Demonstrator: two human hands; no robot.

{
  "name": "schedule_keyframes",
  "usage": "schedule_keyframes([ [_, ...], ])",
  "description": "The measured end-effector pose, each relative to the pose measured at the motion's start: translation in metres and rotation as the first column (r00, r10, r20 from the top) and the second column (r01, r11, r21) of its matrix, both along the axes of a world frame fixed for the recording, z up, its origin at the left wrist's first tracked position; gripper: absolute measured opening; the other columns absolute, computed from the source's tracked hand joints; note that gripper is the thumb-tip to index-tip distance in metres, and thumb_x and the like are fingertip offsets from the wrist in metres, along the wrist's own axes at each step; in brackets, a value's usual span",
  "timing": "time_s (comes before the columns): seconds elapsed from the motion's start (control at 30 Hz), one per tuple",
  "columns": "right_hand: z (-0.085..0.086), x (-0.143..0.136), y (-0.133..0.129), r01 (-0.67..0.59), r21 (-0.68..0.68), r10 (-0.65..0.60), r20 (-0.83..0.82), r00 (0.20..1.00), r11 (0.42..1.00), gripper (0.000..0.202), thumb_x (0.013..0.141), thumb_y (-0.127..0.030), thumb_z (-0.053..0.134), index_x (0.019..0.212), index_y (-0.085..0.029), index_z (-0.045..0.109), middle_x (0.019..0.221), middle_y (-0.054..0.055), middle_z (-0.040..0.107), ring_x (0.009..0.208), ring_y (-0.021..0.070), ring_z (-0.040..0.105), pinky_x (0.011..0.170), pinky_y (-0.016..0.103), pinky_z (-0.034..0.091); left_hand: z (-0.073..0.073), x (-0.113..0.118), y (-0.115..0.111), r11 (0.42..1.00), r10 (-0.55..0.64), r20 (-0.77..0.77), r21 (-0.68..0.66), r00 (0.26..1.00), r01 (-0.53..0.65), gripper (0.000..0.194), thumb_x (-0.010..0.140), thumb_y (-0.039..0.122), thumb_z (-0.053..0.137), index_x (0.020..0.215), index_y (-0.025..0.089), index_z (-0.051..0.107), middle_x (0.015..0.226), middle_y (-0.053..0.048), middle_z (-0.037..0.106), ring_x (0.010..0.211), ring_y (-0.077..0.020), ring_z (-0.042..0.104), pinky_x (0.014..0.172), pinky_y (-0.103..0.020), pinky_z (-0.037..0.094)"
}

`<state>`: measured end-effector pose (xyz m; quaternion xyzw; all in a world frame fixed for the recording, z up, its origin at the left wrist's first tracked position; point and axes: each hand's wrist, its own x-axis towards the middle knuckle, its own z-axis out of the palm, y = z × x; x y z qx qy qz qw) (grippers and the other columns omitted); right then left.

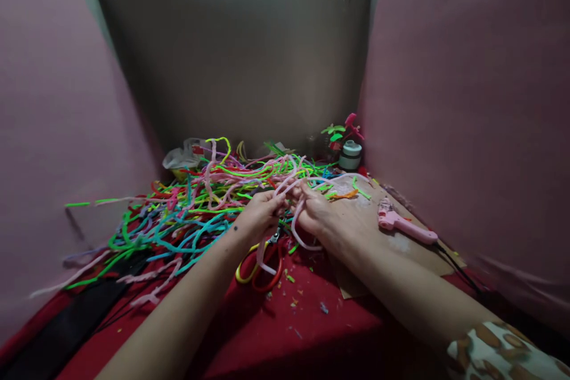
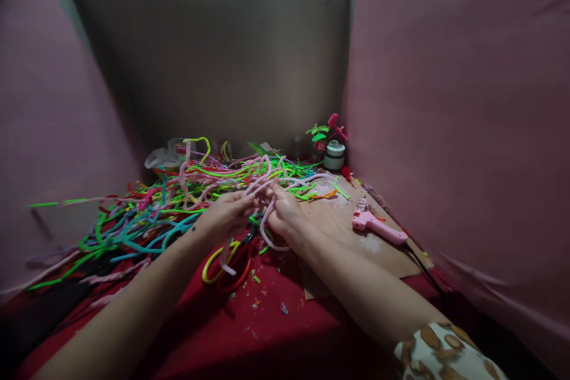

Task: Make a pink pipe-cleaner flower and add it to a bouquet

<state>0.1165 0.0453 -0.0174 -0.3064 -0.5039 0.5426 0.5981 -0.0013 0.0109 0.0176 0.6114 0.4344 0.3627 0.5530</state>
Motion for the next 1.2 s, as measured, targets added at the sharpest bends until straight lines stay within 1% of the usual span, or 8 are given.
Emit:
schedule_keyframes([
  [0.17,0.001,-0.014,-0.023,-0.23,-0.273,0.135,-0.328,0.935,0.934,0.03,0.076,-0.051,0.058,0.086,-0.023,0.059,0.07,0.002,0.066,0.069,0.0188,0.062,0.057,0.029,0.048,-0.013,0.008,0.002,0.992,0.064,-0.088,0.118,0.994,-0.054,0.016,0.071,0.031,0.057,0.07,0.017,0.049,0.055,0.006,0.042,0.047,-0.0078,0.038,0.044,-0.02,0.028],
  [0.3,0.003,-0.015,-0.034,-0.172,-0.237,0.082,-0.347,0.934,0.956,0.032,0.073,-0.047,0.064,0.089,-0.019,0.06,0.077,0.002,0.067,0.063,0.0139,0.06,0.052,0.023,0.044,-0.011,0.01,-0.008,0.982,0.063,-0.111,0.182,0.992,-0.042,0.007,0.068,0.022,0.055,0.067,0.016,0.051,0.064,0.003,0.049,0.062,-0.0113,0.045,0.057,-0.022,0.035],
  [0.47,0.001,-0.018,-0.04,-0.181,-0.167,0.123,-0.31,0.943,0.969,0.034,0.076,-0.049,0.06,0.081,-0.016,0.06,0.059,-0.001,0.06,0.042,0.009,0.048,0.039,0.021,0.035,-0.004,0.003,-0.021,0.996,-0.091,0.02,0.02,0.996,0.091,0.011,0.068,0.025,0.055,0.072,0.015,0.051,0.06,0.005,0.045,0.055,-0.0088,0.041,0.054,-0.021,0.035],
  [0.6,0.013,-0.008,-0.03,-0.212,-0.241,0.075,-0.476,0.876,0.947,0.029,0.085,-0.042,0.052,0.072,-0.016,0.052,0.06,0.001,0.061,0.049,0.0116,0.055,0.043,0.022,0.04,0.005,-0.015,-0.022,0.965,-0.196,0.064,-0.162,0.979,0.204,0.022,0.072,0.035,0.059,0.072,0.018,0.045,0.051,0.01,0.03,0.042,-0.0042,0.023,0.043,-0.018,0.024],
  [0.7,0.026,0.01,-0.017,-0.2,-0.276,-0.018,-0.626,0.779,0.94,0.032,0.093,-0.035,0.042,0.066,-0.019,0.042,0.047,-0.006,0.046,0.04,0.0077,0.045,0.042,0.02,0.038,0.017,-0.028,-0.022,0.973,-0.221,-0.176,-0.106,0.959,0.205,0.029,0.078,0.046,0.053,0.077,0.018,0.048,0.052,0.01,0.028,0.041,-0.0044,0.018,0.039,-0.019,0.015],
  [0.83,0.034,0.032,-0.006,-0.27,-0.334,-0.022,-0.664,0.747,0.903,0.041,0.096,-0.04,0.029,0.061,-0.019,0.031,0.04,-0.01,0.025,0.03,0.0054,0.021,0.033,0.018,0.021,0.029,-0.041,-0.019,0.948,-0.221,-0.542,0.075,0.811,0.309,0.035,0.081,0.049,0.047,0.075,0.016,0.052,0.058,0.006,0.036,0.047,-0.0062,0.028,0.043,-0.02,0.021],
  [0.93,0.031,0.037,-0.003,-0.239,-0.372,-0.06,-0.638,0.768,0.897,0.043,0.096,-0.043,0.027,0.06,-0.019,0.031,0.039,-0.01,0.021,0.03,0.0057,0.016,0.031,0.02,0.015,0.03,-0.053,-0.015,0.913,-0.217,-0.607,0.152,0.765,0.38,0.036,0.082,0.05,0.045,0.07,0.016,0.05,0.062,0.005,0.036,0.053,-0.0075,0.03,0.047,-0.021,0.024],
  [1.2,0.022,0.041,0.004,-0.132,-0.388,-0.082,-0.489,0.868,0.912,0.045,0.089,-0.05,0.042,0.059,-0.021,0.026,0.037,-0.012,0.018,0.031,0.0057,0.012,0.031,0.02,0.015,0.015,-0.091,-0.004,0.959,-0.113,-0.666,0.121,0.737,0.257,0.038,0.076,0.051,0.051,0.059,0.017,0.048,0.055,0.004,0.035,0.05,-0.0087,0.029,0.048,-0.022,0.023],
])
